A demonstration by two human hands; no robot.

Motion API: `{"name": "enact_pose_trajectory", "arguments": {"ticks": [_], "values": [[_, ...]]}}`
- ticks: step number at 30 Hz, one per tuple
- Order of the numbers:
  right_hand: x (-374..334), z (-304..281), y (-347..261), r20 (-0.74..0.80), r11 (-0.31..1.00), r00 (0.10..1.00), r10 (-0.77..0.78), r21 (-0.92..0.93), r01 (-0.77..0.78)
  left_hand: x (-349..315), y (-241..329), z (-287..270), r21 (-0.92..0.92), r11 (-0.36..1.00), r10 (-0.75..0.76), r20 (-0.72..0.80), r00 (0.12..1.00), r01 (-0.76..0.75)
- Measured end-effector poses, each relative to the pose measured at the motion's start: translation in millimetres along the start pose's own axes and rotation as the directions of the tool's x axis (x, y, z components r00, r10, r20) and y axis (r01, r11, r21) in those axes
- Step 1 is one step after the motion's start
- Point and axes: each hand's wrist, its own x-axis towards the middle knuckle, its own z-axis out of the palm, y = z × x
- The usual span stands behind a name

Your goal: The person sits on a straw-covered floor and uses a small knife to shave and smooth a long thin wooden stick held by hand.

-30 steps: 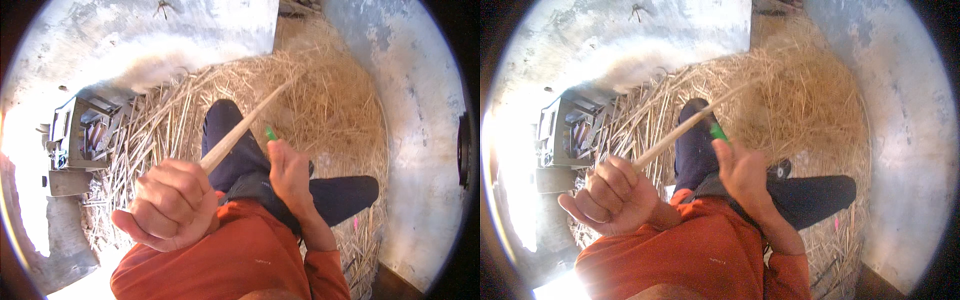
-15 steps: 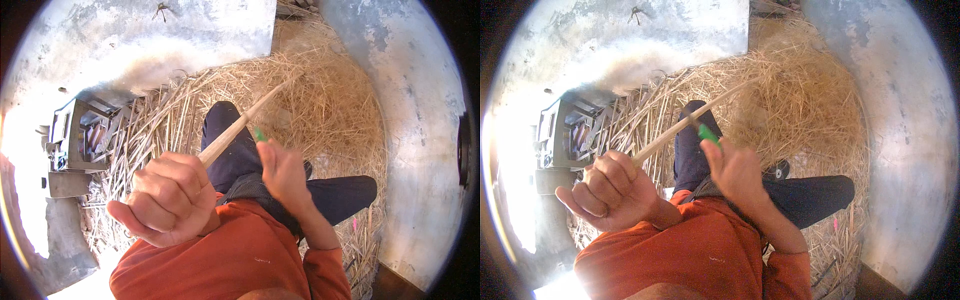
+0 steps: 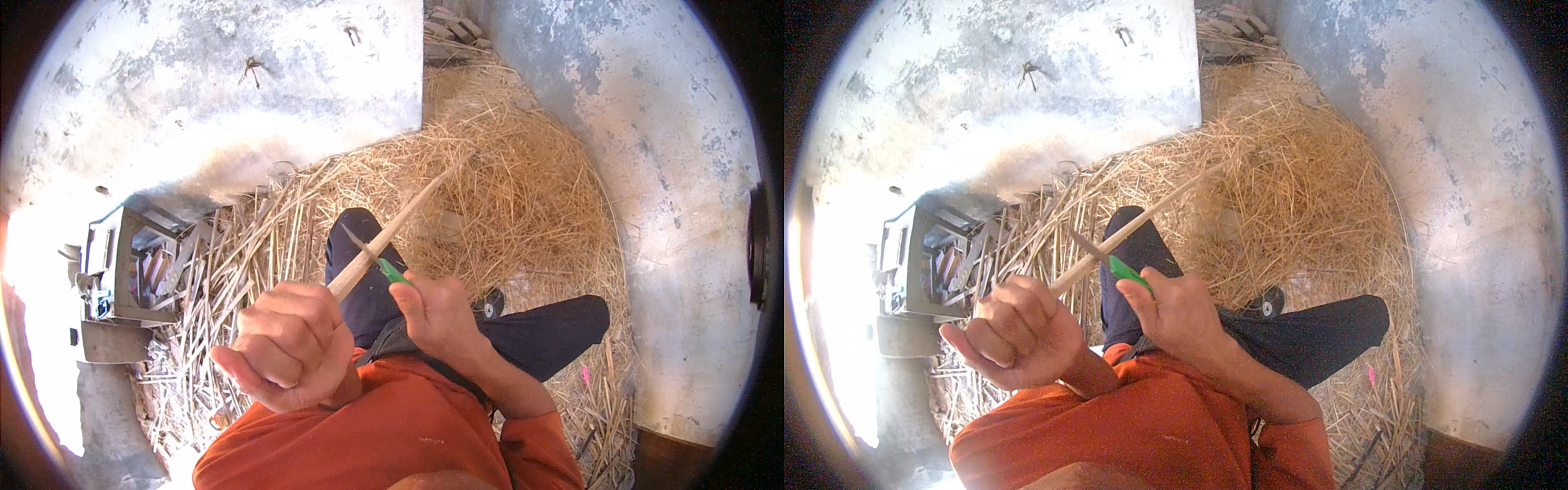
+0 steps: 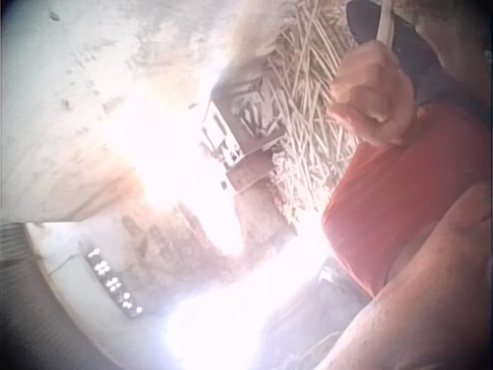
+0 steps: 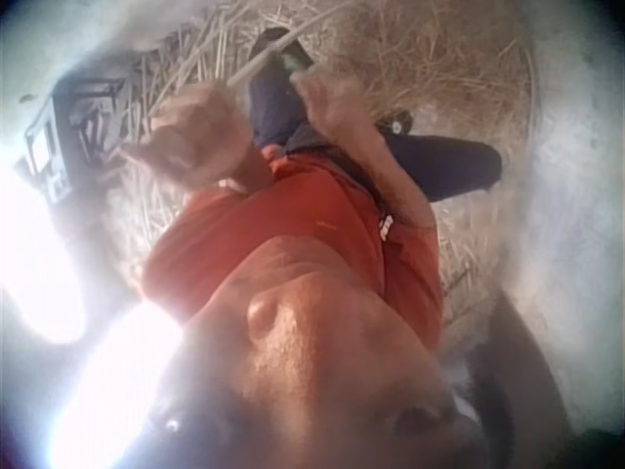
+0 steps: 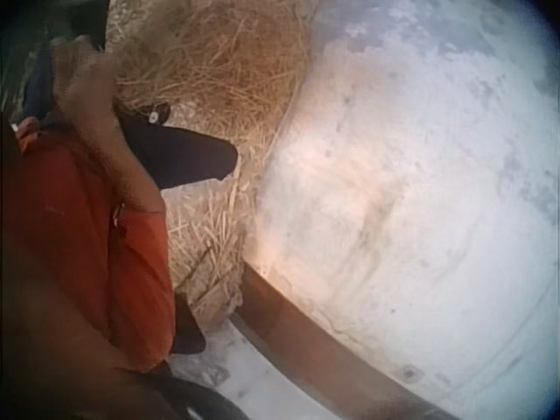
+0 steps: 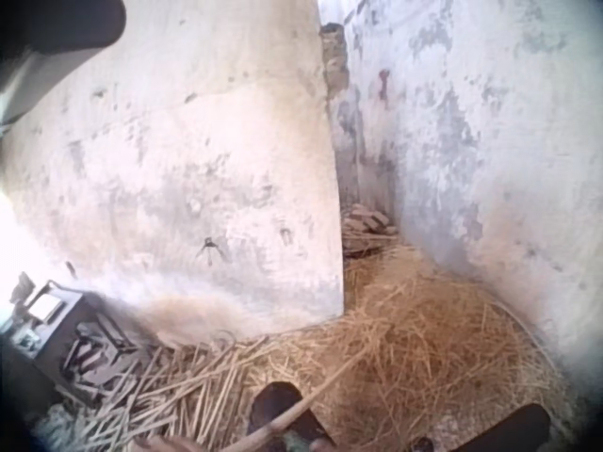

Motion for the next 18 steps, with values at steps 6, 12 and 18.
{"name": "enact_pose_trajectory", "arguments": {"ticks": [6, 12, 18], "values": [[-1.0, -2.2, 4.1, -0.019, 0.998, 0.998, -0.056, -0.028, 0.055, -0.7, 0.4, 0.4, -0.013, 1.0, 0.008, 0.033, 0.999, -0.008], [12.6, 3.7, 16.2, -0.07, 0.996, 0.993, 0.093, 0.012, -0.093, 2.4, -1.0, -7.8, -0.045, 0.999, 0.004, -0.04, 0.999, -0.006], [-1.6, 8.2, 6.2, -0.06, 0.997, 0.995, -0.075, -0.01, 0.075, 0.1, -0.3, -8.6, -0.032, 0.999, 0.006, 0.042, 0.999, -0.005]]}}
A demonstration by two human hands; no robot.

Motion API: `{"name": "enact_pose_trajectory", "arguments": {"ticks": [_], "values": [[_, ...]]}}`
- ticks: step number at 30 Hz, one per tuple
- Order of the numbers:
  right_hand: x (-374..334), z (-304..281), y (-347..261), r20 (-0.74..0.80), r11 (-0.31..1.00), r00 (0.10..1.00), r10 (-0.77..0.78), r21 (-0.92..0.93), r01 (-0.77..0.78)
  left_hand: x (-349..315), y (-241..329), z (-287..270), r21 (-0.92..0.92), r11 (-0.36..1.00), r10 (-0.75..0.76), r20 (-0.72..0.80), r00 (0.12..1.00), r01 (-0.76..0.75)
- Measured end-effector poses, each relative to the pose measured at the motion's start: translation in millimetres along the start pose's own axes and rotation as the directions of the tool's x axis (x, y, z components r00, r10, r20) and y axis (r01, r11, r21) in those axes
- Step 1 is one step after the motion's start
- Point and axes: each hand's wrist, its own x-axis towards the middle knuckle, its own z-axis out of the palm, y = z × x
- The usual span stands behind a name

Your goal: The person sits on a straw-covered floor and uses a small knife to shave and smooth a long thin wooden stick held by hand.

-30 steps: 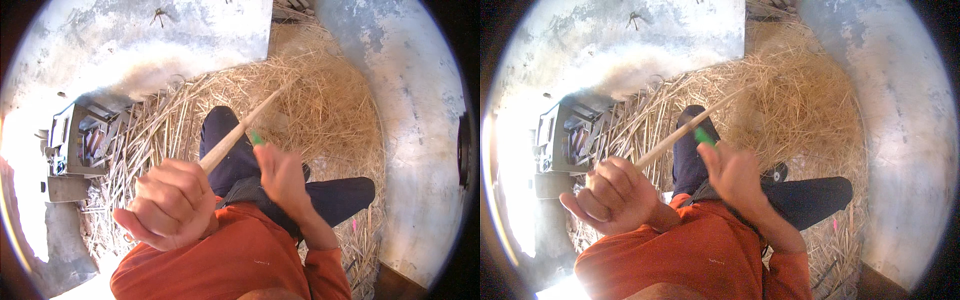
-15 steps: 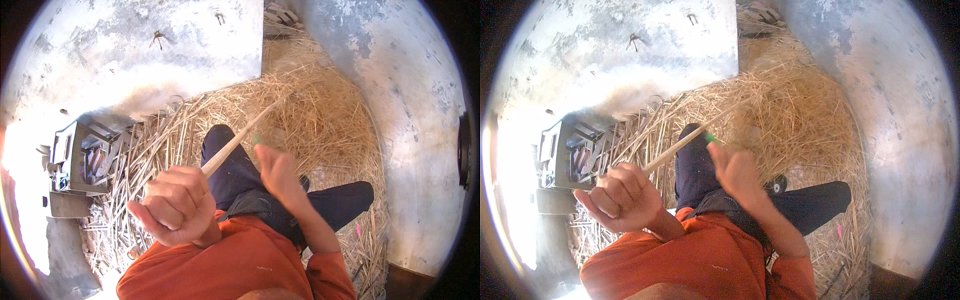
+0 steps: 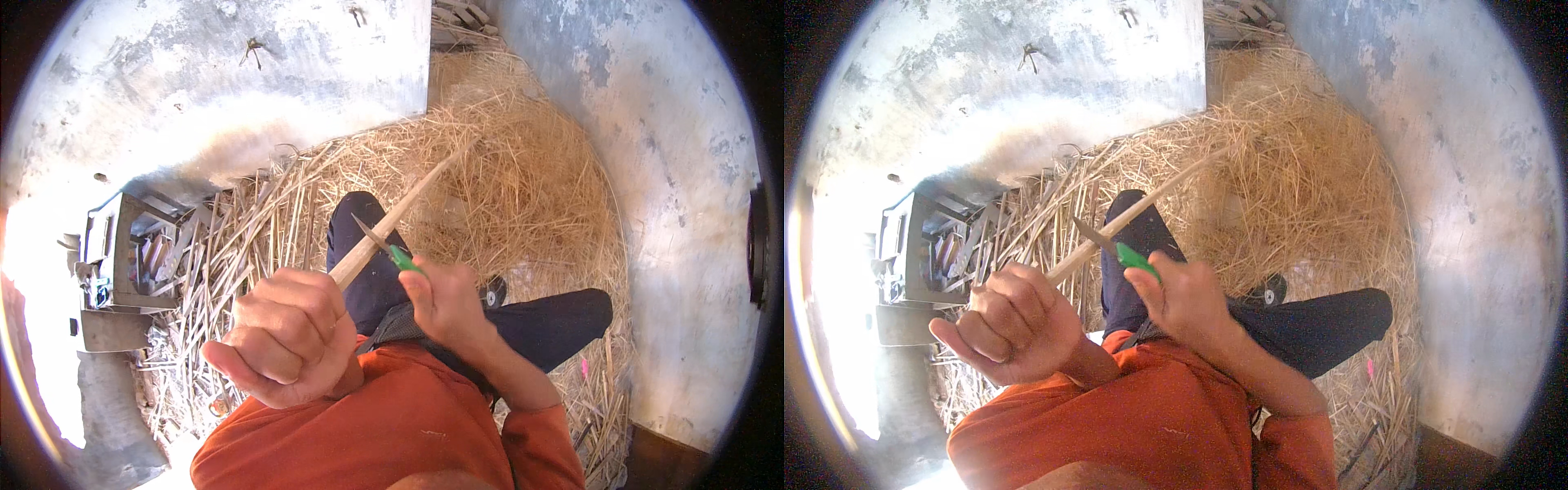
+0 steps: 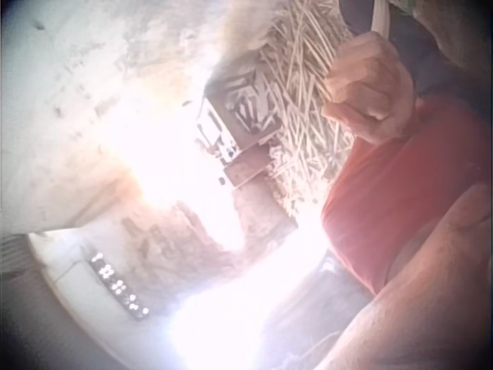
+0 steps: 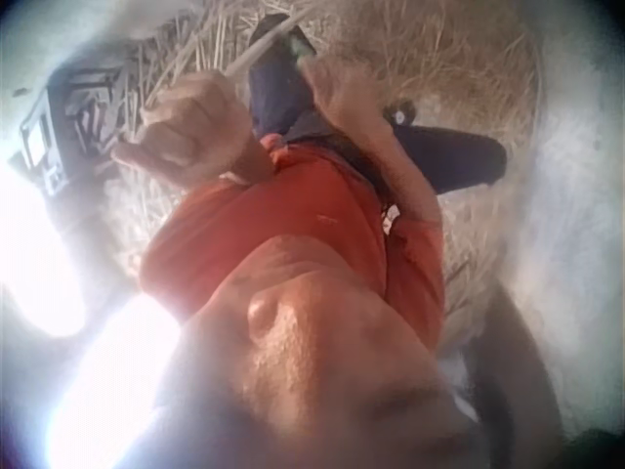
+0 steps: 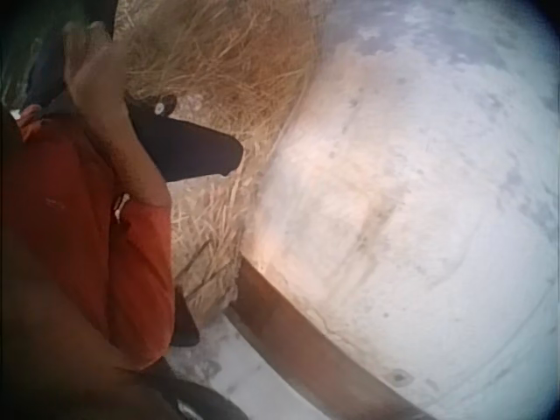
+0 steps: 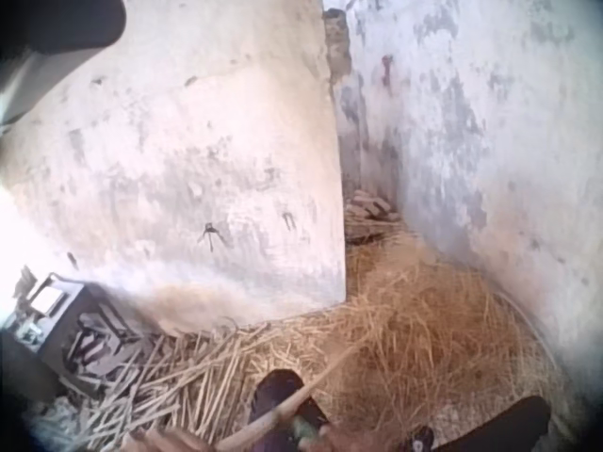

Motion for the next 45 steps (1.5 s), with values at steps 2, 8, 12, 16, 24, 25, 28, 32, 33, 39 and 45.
{"name": "enact_pose_trajectory", "arguments": {"ticks": [2, 8, 12, 16, 24, 25, 28, 32, 33, 39, 45], "values": [[8.6, 8.2, 27.7, -0.066, 0.991, 0.992, 0.111, -0.07, -0.115, 1.6, -0.7, 1.0, -0.01, 1.0, 0.009, -0.013, 1.0, -0.009], [8.8, -12.5, 6.8, 0.029, 0.989, 0.992, 0.126, -0.083, -0.124, -2.2, -2.8, 6.1, -0.036, 0.999, 0.023, 0.016, 1.0, -0.023], [17.1, -8.6, 67.0, -0.038, 0.882, 0.925, 0.379, -0.287, -0.373, -2.0, -1.4, 6.4, -0.033, 0.999, -0.022, 0.055, 0.998, 0.024], [11.0, -8.6, 49.3, -0.084, 0.991, 0.996, -0.025, -0.136, 0.013, -1.2, -1.3, 7.5, 0.001, 1.0, -0.014, 0.066, 0.998, 0.014], [10.6, -1.6, 43.4, -0.123, 0.992, 0.987, 0.103, -0.064, -0.111, -2.6, 1.1, 8.1, 0.012, 1.0, -0.005, 0.003, 1.0, 0.005], [6.9, -2.2, 27.6, -0.041, 0.997, 0.996, 0.077, -0.021, -0.077, -2.2, -1.1, 7.7, 0.013, 1.0, 0.003, 0.004, 1.0, -0.003], [-6.9, -4.4, -3.5, 0.107, 0.996, 0.994, 0.022, 0.084, -0.031, -2.0, -2.0, 7.7, 0.01, 1.0, 0.004, -0.014, 1.0, -0.004], [13.8, 11.4, 52.7, -0.138, 0.963, 0.953, 0.269, 0.028, -0.268, 1.7, 1.3, 8.6, -0.006, 0.999, -0.033, -0.03, 0.999, 0.033], [16.4, 6.5, 74.4, -0.072, 0.915, 0.922, 0.381, -0.115, -0.387, 0.5, 5.4, 9.3, 0.003, 0.999, -0.042, -0.012, 0.999, 0.042], [4.8, 7.5, 45.7, -0.069, 0.983, 0.983, 0.168, -0.065, -0.173, -3.0, -1.2, 6.3, 0.003, 1.0, -0.013, 0.034, 0.999, 0.013], [13.7, 11.5, 57.9, -0.193, 0.973, 0.962, 0.195, -0.089, -0.215, -4.0, 5.4, 7.6, -0.039, 0.999, -0.03, -0.106, 0.994, 0.026]]}}
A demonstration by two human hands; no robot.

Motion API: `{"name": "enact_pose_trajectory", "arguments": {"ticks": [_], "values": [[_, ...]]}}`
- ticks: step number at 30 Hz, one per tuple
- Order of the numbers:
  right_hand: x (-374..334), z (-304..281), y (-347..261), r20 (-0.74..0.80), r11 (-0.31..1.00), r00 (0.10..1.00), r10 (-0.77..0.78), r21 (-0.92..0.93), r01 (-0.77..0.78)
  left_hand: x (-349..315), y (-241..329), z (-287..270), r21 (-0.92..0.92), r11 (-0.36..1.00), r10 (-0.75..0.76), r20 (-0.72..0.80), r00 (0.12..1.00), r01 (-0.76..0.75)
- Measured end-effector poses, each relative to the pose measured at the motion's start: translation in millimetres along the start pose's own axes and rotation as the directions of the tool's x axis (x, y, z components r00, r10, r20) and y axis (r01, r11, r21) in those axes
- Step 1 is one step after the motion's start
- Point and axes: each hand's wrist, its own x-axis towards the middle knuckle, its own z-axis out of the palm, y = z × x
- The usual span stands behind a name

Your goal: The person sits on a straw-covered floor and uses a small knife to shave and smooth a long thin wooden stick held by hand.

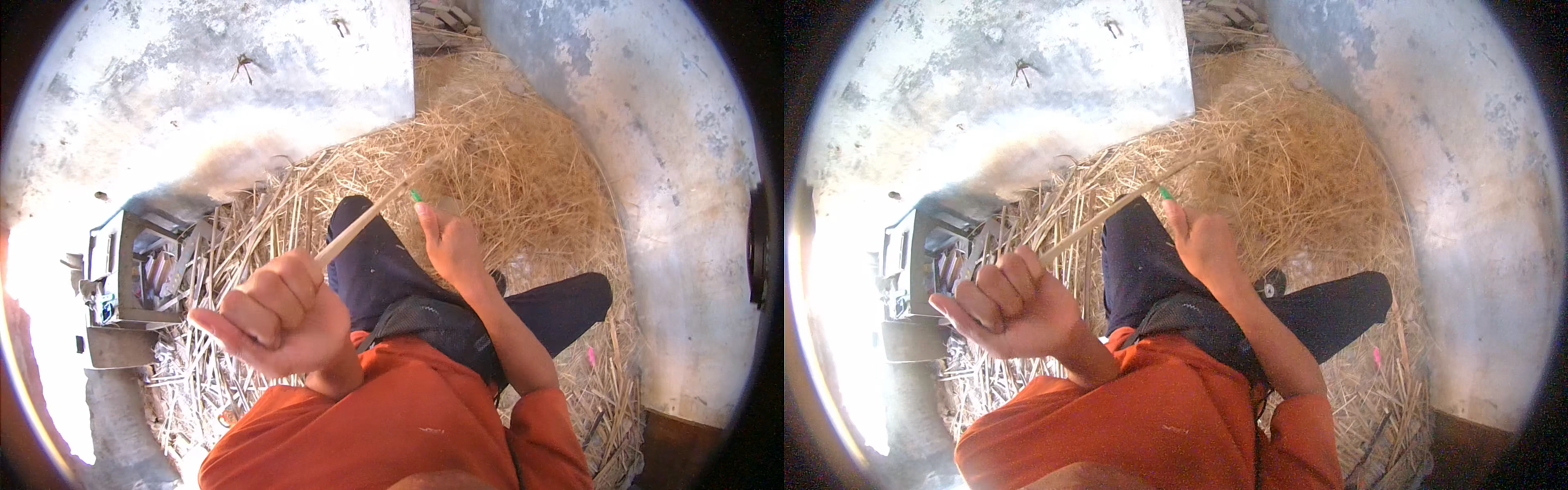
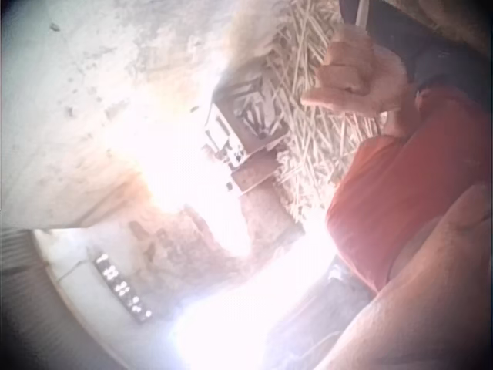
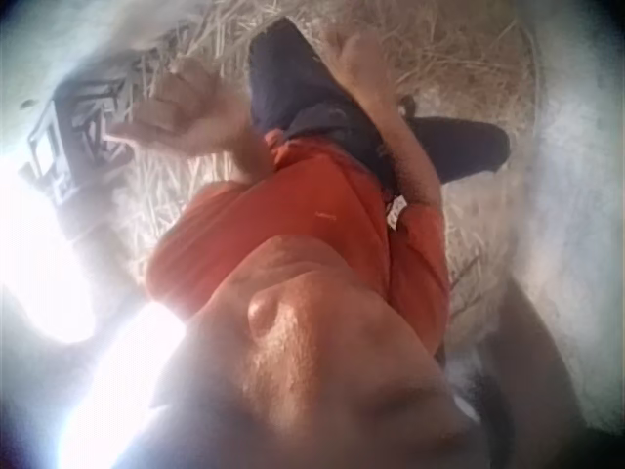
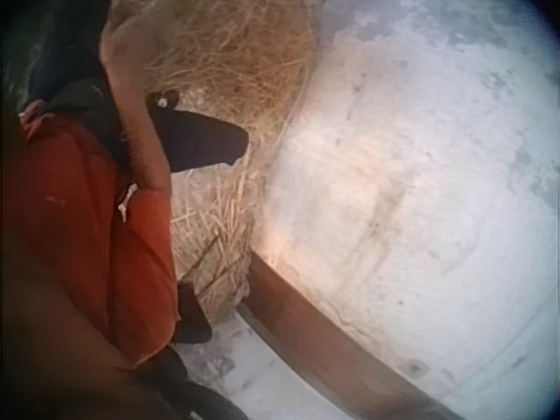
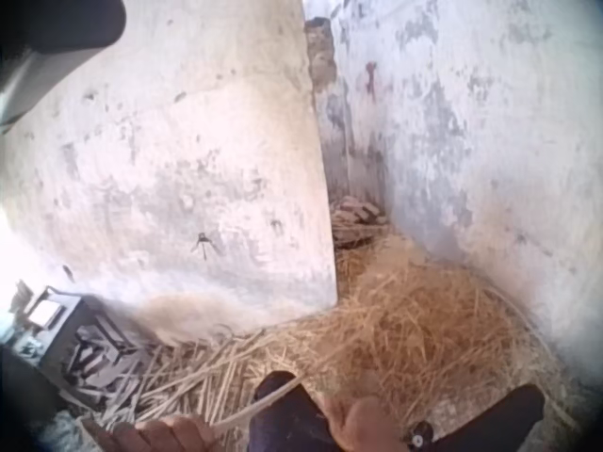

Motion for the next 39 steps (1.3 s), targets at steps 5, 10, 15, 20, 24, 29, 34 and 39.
{"name": "enact_pose_trajectory", "arguments": {"ticks": [5, 10, 15, 20, 24, 29, 34, 39], "values": [[-23.2, -1.3, -49.7, 0.087, 0.972, 0.988, -0.129, 0.207, 0.108, -4.5, -6.3, 12.0, 0.126, 0.99, 0.086, -0.163, 0.983, -0.066], [-20.9, 5.1, -52.4, 0.053, 0.986, 0.985, -0.166, 0.019, 0.165, 1.3, -6.6, 1.2, 0.255, 0.963, 0.148, -0.242, 0.959, -0.085], [-32.5, 10.6, -69.9, 0.072, 0.967, 0.964, -0.255, 0.033, 0.254, -1.1, -3.3, 1.0, 0.251, 0.965, 0.136, -0.242, 0.961, -0.074], [-26.0, 8.7, -51.5, 0.052, 0.986, 0.989, -0.142, -0.083, 0.146, 1.4, -3.7, -2.7, 0.285, 0.956, 0.129, -0.174, 0.976, -0.075], [-38.8, -6.0, -83.7, 0.137, 0.988, 0.98, -0.143, 0.079, 0.133, 2.7, -0.4, -7.9, 0.276, 0.958, 0.121, -0.162, 0.979, -0.073], [-25.2, -1.5, -89.5, 0.041, 0.974, 0.984, -0.174, -0.141, 0.178, 15.2, -5.4, -16.3, 0.356, 0.933, 0.15, -0.241, 0.959, -0.056], [-29.0, 2.0, -73.9, -0.012, 0.979, 0.991, -0.134, -0.155, 0.13, 4.0, -4.0, -3.1, 0.304, 0.947, 0.158, -0.166, 0.973, -0.102], [-27.7, -10.9, -83.0, 0.019, 0.986, 0.994, -0.104, -0.129, 0.105, 6.8, -9.4, 4.4, 0.306, 0.947, 0.158, -0.181, 0.971, -0.097]]}}
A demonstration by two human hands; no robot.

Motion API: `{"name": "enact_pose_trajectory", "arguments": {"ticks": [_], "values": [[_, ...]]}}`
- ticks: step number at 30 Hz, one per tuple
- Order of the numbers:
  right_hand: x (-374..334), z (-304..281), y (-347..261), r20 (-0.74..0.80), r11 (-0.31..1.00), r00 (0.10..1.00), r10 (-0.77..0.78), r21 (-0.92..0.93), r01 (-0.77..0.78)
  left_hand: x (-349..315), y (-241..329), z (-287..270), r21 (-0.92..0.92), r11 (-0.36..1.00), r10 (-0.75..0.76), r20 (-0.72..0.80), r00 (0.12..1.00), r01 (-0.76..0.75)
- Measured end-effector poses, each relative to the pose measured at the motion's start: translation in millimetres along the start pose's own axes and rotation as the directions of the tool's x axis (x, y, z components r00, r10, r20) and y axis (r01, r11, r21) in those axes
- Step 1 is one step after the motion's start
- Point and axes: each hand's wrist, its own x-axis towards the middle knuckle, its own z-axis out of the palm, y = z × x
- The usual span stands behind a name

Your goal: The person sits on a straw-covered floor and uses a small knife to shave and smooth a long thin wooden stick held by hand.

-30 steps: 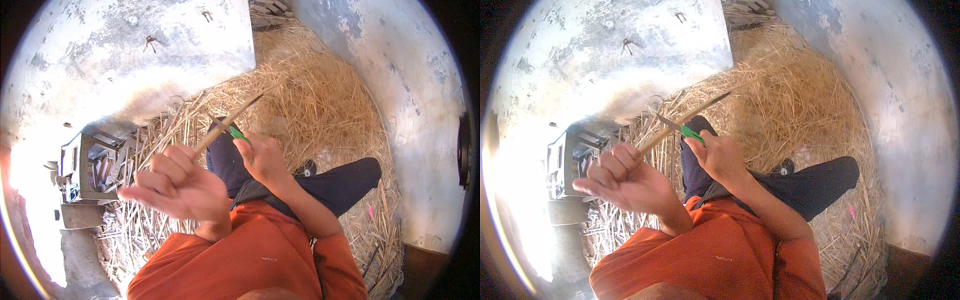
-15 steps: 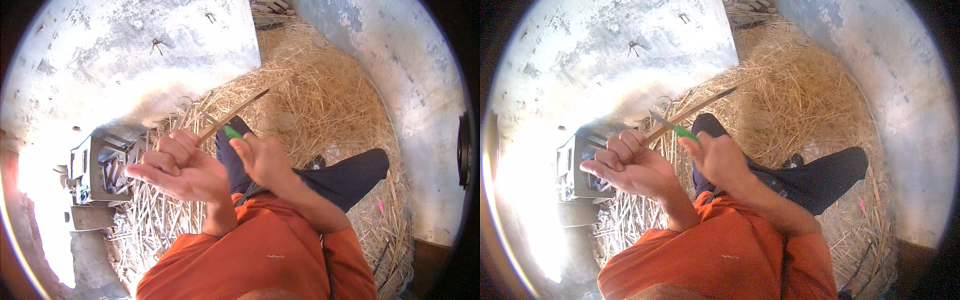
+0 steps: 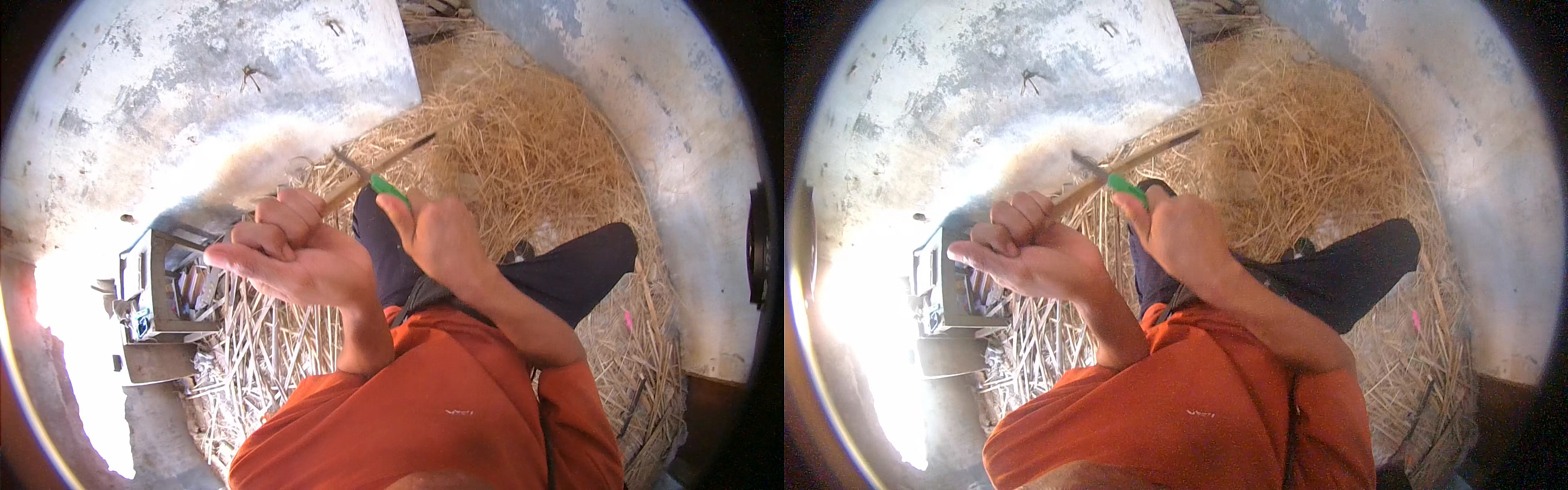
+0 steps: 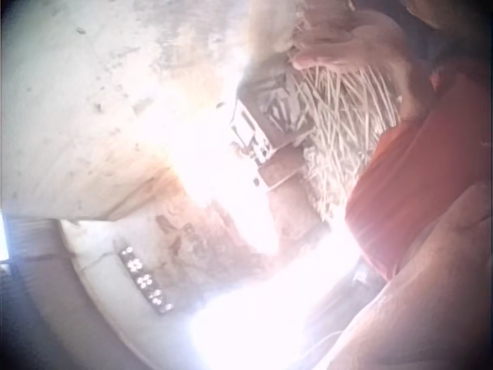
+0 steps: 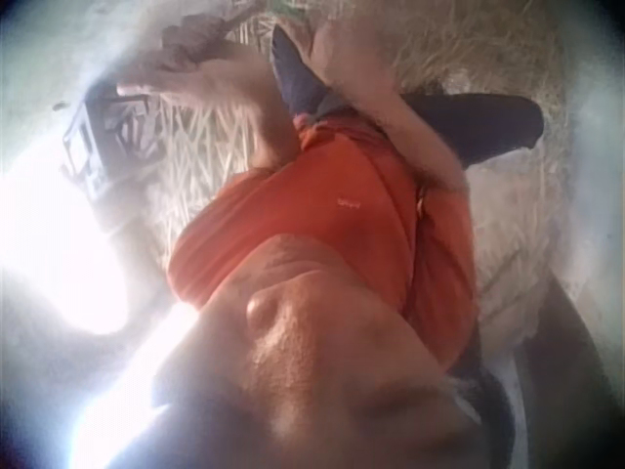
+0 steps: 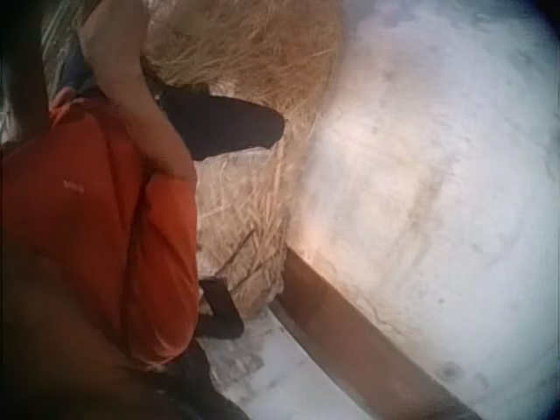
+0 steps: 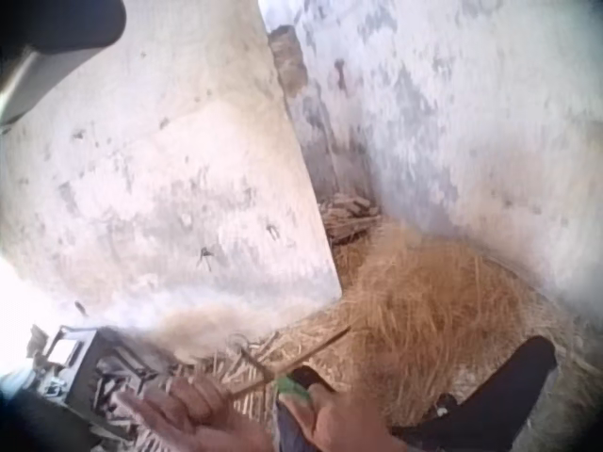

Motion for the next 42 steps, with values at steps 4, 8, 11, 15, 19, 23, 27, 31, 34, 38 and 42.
{"name": "enact_pose_trajectory", "arguments": {"ticks": [4, 8, 11, 15, 19, 23, 27, 31, 34, 38, 42], "values": [[-1.6, 5.1, 24.8, -0.1, 0.996, 0.992, -0.077, -0.059, 0.071, -9.3, 3.1, 0.9, -0.077, 0.997, -0.017, 0.098, 0.995, 0.025], [7.8, 14.9, 103.7, -0.045, 0.974, 0.988, 0.146, -0.167, -0.152, -14.9, 5.1, 4.6, -0.165, 0.985, -0.02, 0.199, 0.98, 0.054], [9.6, 24.1, 101.7, -0.138, 0.979, 0.986, 0.093, -0.169, -0.116, -15.2, 2.9, 8.7, -0.172, 0.984, -0.002, 0.211, 0.977, 0.039], [-0.4, 17.4, 76.0, -0.067, 0.996, 0.993, 0.093, 0.024, -0.091, -15.9, 2.2, 10.9, -0.176, 0.983, -0.016, 0.163, 0.987, 0.045], [0.2, 3.7, 48.3, 0.011, 0.98, 0.998, 0.055, 0.191, -0.056, -20.8, 5.2, 7.7, -0.202, 0.973, -0.069, 0.196, 0.978, 0.109], [0.2, 23.4, 80.6, -0.073, 0.998, 0.996, -0.05, 0.029, 0.052, -17.9, 3.4, 3.7, -0.213, 0.969, -0.078, 0.211, 0.974, 0.124], [21.8, 29.3, 121.8, -0.048, 0.976, 0.999, -0.002, -0.218, -0.008, -13.5, 1.7, -5.4, -0.168, 0.982, -0.028, 0.304, 0.952, 0.083], [8.7, 42.9, 123.3, -0.055, 0.991, 0.998, 0.039, -0.128, -0.046, -7.5, 0.4, -9.8, -0.218, 0.966, -0.08, 0.245, 0.966, 0.136], [7.0, 32.0, 94.9, -0.056, 0.993, 0.997, 0.06, 0.109, -0.054, -14.0, 4.5, -7.8, -0.212, 0.966, -0.086, 0.262, 0.961, 0.144], [-2.4, 12.7, 49.9, 0.07, 0.933, 0.996, 0.047, 0.354, -0.069, -9.6, 2.3, -4.8, -0.238, 0.959, -0.088, 0.265, 0.96, 0.154], [-1.9, 4.6, 48.1, 0.091, 0.979, 0.993, 0.073, 0.182, -0.088, -12.0, 1.3, -6.1, -0.241, 0.961, -0.071, 0.262, 0.963, 0.137]]}}
